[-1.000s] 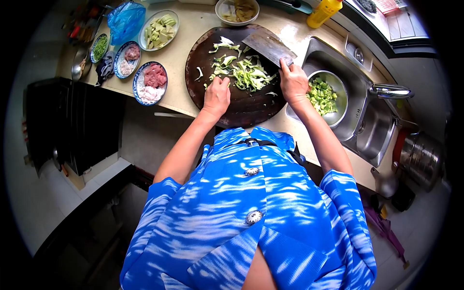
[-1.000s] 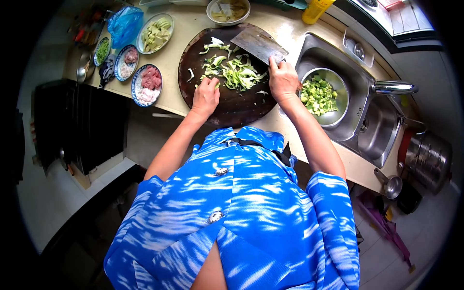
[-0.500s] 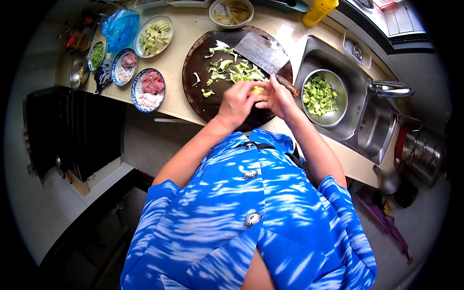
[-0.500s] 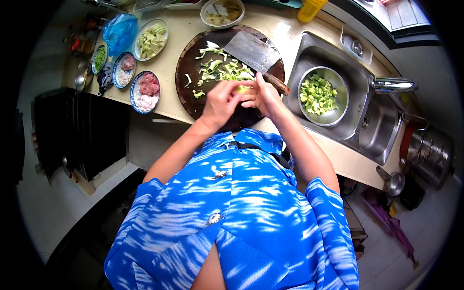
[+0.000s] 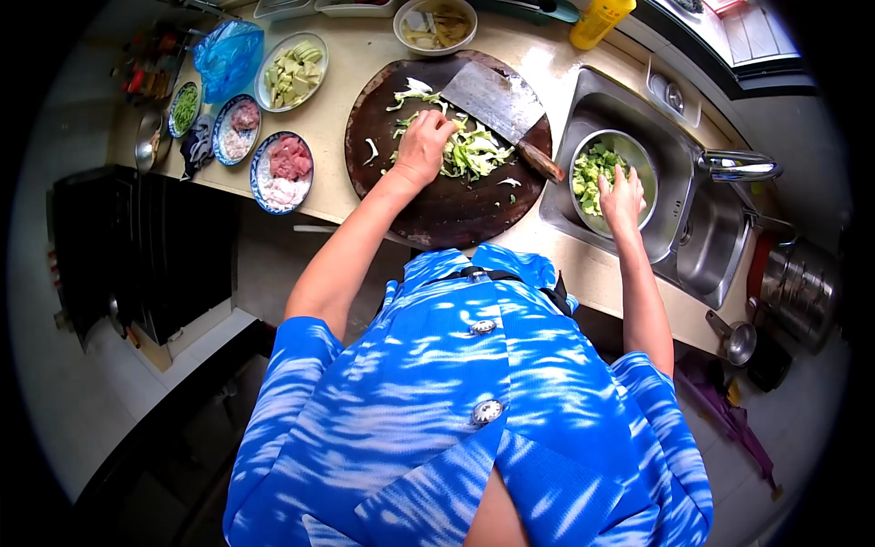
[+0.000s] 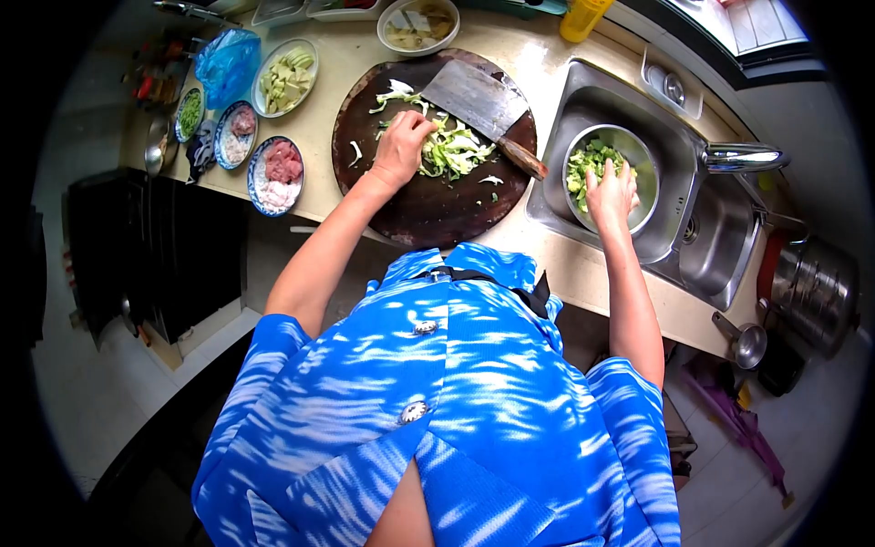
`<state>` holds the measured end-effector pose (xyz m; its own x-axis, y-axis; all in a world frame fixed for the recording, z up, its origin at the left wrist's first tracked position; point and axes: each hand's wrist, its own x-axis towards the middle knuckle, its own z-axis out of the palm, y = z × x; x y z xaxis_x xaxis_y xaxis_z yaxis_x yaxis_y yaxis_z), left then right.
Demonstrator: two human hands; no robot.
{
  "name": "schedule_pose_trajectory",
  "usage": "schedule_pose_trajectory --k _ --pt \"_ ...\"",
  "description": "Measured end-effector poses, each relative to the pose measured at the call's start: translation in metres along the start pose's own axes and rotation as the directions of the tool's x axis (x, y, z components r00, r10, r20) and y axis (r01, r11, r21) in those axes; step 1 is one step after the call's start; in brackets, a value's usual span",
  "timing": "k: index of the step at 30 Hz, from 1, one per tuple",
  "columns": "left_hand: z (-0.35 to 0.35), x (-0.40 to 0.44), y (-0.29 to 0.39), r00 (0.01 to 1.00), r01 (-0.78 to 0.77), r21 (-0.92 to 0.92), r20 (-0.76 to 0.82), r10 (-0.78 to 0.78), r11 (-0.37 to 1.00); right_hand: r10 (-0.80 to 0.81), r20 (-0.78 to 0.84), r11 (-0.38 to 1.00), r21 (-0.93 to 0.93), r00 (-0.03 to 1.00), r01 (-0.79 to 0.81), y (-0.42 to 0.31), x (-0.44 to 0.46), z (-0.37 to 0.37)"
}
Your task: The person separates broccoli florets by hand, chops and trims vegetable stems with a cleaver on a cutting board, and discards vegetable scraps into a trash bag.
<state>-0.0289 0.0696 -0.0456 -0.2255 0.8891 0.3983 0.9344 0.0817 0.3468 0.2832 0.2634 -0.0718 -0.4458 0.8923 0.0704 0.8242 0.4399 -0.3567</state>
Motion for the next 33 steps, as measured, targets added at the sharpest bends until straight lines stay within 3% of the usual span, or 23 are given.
schedule_pose_trajectory --k 1,2,4,6,8,10,11,13,14,16,17,18,20,21,22,23,24,25,26,27,28,30,33 --pt "0.001 -0.001 -0.002 0.998 0.037 -0.001 0.043 -0.037 0.999 -0.218 -0.214 0.945 -0.289 0.952 0.152 -0.008 -0.003 -0.002" --pt "0.002 -0.002 -0.004 0.994 0.075 -0.001 0.085 -0.074 0.997 -0.218 -0.214 0.946 -0.288 0.952 0.151 -0.018 -0.002 -0.001" --pt "-0.01 -0.001 0.001 0.99 0.099 0.039 0.094 -0.102 0.994 -0.3 -0.207 0.925 0.175 0.931 0.337 -0.047 0.0 0.0" --pt "-0.022 0.0 0.011 0.972 0.228 -0.102 -0.027 -0.232 0.968 -0.315 -0.081 0.836 0.447 0.946 0.317 -0.09 -0.005 -0.001" --pt "-0.028 -0.003 0.015 0.913 0.367 -0.256 -0.087 -0.399 0.894 -0.454 -0.067 0.738 0.531 0.889 0.417 -0.128 -0.008 0.002" --pt "-0.034 -0.01 0.016 0.804 0.544 -0.488 0.071 -0.59 0.683 -0.561 -0.079 0.698 0.491 0.824 0.522 -0.152 -0.006 0.019" --pt "-0.037 -0.013 0.015 0.801 0.548 -0.483 0.066 -0.596 0.683 -0.596 -0.03 0.709 0.448 0.802 0.544 -0.161 -0.004 0.025" --pt "-0.041 -0.019 0.014 0.6 0.676 -0.711 0.381 -0.703 0.192 -0.685 0.017 0.695 0.316 0.729 0.646 -0.174 -0.001 0.032" --pt "-0.043 -0.022 0.013 0.597 0.677 -0.711 0.377 -0.708 0.191 -0.719 0.035 0.678 0.254 0.694 0.69 -0.178 -0.001 0.034" --pt "-0.051 -0.028 0.011 0.417 0.606 -0.732 0.626 -0.659 -0.312 -0.699 0.058 0.704 0.23 0.713 0.672 -0.184 -0.003 0.039" --pt "-0.051 -0.032 0.007 0.427 0.578 -0.711 0.681 -0.595 -0.4 -0.673 0.077 0.733 0.199 0.736 0.65 -0.186 -0.003 0.041" --pt "-0.052 -0.034 0.004 0.428 0.575 -0.713 0.68 -0.595 -0.401 -0.675 0.078 0.732 0.197 0.734 0.652 -0.188 -0.002 0.038" --pt "-0.053 -0.038 0.001 0.469 0.467 -0.582 0.801 -0.372 -0.666 -0.554 0.122 0.791 0.385 0.824 0.475 -0.192 0.0 0.032" --pt "-0.053 -0.039 -0.001 0.472 0.453 -0.558 0.812 -0.344 -0.695 -0.531 0.1 0.798 0.393 0.841 0.457 -0.195 0.0 0.031" --pt "-0.051 -0.04 -0.002 0.474 0.451 -0.559 0.811 -0.343 -0.696 -0.533 0.1 0.798 0.39 0.84 0.46 -0.196 0.002 0.029" --pt "-0.049 -0.042 -0.001 0.456 0.478 -0.613 0.785 -0.419 -0.629 -0.452 0.248 0.724 0.663 0.857 0.191 -0.198 0.003 0.028" --pt "-0.05 -0.041 0.002 0.439 0.506 -0.659 0.752 -0.492 -0.556 -0.406 0.407 0.561 0.818 0.818 -0.128 -0.197 0.004 0.029" --pt "-0.05 -0.041 0.006 0.439 0.506 -0.658 0.753 -0.49 -0.558 -0.452 0.475 0.296 0.878 0.755 -0.375 -0.196 0.003 0.033" --pt "-0.051 -0.04 0.009 0.409 0.636 -0.684 0.691 -0.597 -0.356 -0.45 0.477 0.299 0.877 0.755 -0.376 -0.192 0.004 0.034" --pt "-0.053 -0.037 0.015 0.401 0.744 -0.653 0.604 -0.688 -0.14 -0.484 0.557 0.271 0.829 0.675 -0.49 -0.188 0.005 0.034" --pt "-0.055 -0.035 0.02 0.403 0.744 -0.653 0.607 -0.685 -0.141 -0.519 0.624 0.246 0.764 0.584 -0.597 -0.184 0.005 0.034" --pt "-0.059 -0.034 0.028 0.529 0.821 -0.465 0.401 -0.748 0.331 -0.534 0.641 0.205 0.731 0.552 -0.651 -0.185 0.0 0.031" --pt "-0.059 -0.033 0.031 0.606 0.734 -0.596 0.358 -0.711 0.326 -0.523 0.658 0.092 0.675 0.542 -0.732 -0.192 -0.007 0.022"
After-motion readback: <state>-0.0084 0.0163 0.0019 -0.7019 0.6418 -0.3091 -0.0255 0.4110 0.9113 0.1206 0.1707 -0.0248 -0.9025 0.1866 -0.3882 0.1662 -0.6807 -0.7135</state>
